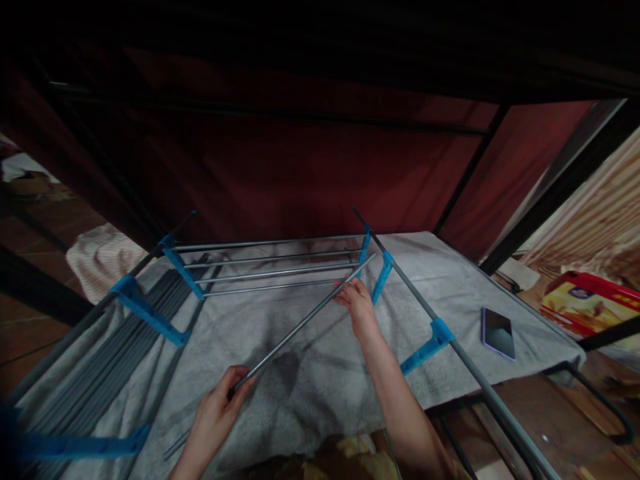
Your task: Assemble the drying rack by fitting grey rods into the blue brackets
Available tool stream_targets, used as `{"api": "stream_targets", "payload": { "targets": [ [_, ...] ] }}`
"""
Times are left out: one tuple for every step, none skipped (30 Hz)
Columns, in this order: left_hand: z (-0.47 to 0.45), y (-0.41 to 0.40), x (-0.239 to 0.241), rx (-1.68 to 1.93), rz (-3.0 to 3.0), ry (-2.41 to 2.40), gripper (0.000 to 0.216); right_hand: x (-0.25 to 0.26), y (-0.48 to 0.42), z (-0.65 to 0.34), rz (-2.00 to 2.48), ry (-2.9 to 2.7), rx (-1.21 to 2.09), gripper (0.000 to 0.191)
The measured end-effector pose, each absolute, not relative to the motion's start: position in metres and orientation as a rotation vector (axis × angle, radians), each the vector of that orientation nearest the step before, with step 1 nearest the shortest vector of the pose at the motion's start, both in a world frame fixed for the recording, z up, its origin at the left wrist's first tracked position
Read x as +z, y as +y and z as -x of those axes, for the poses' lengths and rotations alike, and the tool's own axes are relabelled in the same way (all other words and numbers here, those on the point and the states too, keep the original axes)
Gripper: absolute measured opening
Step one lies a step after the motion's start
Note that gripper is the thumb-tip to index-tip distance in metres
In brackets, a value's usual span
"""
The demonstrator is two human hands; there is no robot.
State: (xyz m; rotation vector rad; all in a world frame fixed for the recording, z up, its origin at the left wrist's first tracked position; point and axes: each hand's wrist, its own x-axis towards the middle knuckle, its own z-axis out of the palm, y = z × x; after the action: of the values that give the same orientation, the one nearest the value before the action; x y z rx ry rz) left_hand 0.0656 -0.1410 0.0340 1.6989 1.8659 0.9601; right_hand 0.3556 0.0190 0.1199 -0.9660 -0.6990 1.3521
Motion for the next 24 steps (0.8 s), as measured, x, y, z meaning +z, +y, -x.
{"api": "stream_targets", "payload": {
  "targets": [
    [-0.064,-0.142,0.035,0.953,-1.699,1.870,0.034,0.120,0.020,-0.356,0.971,-0.700,1.347,0.039],
    [-0.063,-0.143,0.035,0.949,-1.701,1.876,0.034,0.118,0.019,-0.356,0.976,-0.696,1.341,0.039],
    [-0.061,-0.144,0.036,0.948,-1.708,1.883,0.033,0.116,0.018,-0.357,0.981,-0.689,1.338,0.039],
    [-0.060,-0.144,0.037,0.945,-1.720,1.889,0.032,0.113,0.017,-0.357,0.986,-0.683,1.340,0.038],
    [-0.058,-0.145,0.037,0.937,-1.736,1.896,0.031,0.109,0.015,-0.358,0.991,-0.676,1.347,0.037],
    [-0.057,-0.145,0.037,0.926,-1.753,1.903,0.029,0.104,0.013,-0.358,0.999,-0.665,1.354,0.036],
    [-0.056,-0.145,0.037,0.914,-1.770,1.911,0.028,0.099,0.011,-0.359,1.007,-0.649,1.361,0.035],
    [-0.054,-0.144,0.037,0.903,-1.788,1.918,0.028,0.093,0.009,-0.361,1.014,-0.631,1.370,0.034],
    [-0.053,-0.144,0.036,0.891,-1.806,1.925,0.028,0.087,0.007,-0.362,1.021,-0.611,1.380,0.033],
    [-0.052,-0.143,0.035,0.879,-1.825,1.931,0.028,0.082,0.004,-0.363,1.028,-0.593,1.390,0.032],
    [-0.051,-0.143,0.035,0.866,-1.847,1.935,0.028,0.076,0.002,-0.365,1.035,-0.578,1.397,0.031],
    [-0.050,-0.142,0.034,0.850,-1.871,1.936,0.028,0.070,0.000,-0.366,1.041,-0.566,1.402,0.031],
    [-0.049,-0.142,0.033,0.829,-1.898,1.936,0.027,0.065,-0.002,-0.368,1.046,-0.558,1.405,0.030],
    [-0.049,-0.142,0.033,0.805,-1.923,1.936,0.026,0.060,-0.005,-0.370,1.051,-0.552,1.409,0.030],
    [-0.050,-0.141,0.034,0.781,-1.945,1.938,0.025,0.056,-0.007,-0.371,1.056,-0.547,1.411,0.029],
    [-0.050,-0.142,0.035,0.756,-1.965,1.942,0.023,0.052,-0.008,-0.373,1.063,-0.541,1.417,0.028],
    [-0.051,-0.142,0.037,0.732,-1.982,1.945,0.022,0.048,-0.010,-0.375,1.072,-0.536,1.426,0.027],
    [-0.052,-0.142,0.040,0.713,-1.996,1.949,0.021,0.045,-0.011,-0.377,1.083,-0.526,1.431,0.025],
    [-0.054,-0.142,0.042,0.697,-2.009,1.952,0.019,0.042,-0.012,-0.379,1.091,-0.519,1.437,0.024],
    [-0.055,-0.142,0.044,0.688,-2.023,1.956,0.018,0.039,-0.013,-0.381,1.100,-0.511,1.438,0.022],
    [-0.056,-0.142,0.046,0.681,-2.037,1.960,0.017,0.036,-0.014,-0.384,1.104,-0.509,1.441,0.021],
    [-0.057,-0.142,0.048,0.675,-2.053,1.962,0.017,0.033,-0.015,-0.386,1.110,-0.503,1.444,0.020],
    [-0.058,-0.141,0.049,0.663,-2.070,1.964,0.017,0.029,-0.016,-0.389,1.119,-0.490,1.446,0.019],
    [-0.059,-0.141,0.049,0.642,-2.089,1.966,0.017,0.025,-0.017,-0.391,1.127,-0.475,1.454,0.018]
  ]
}}
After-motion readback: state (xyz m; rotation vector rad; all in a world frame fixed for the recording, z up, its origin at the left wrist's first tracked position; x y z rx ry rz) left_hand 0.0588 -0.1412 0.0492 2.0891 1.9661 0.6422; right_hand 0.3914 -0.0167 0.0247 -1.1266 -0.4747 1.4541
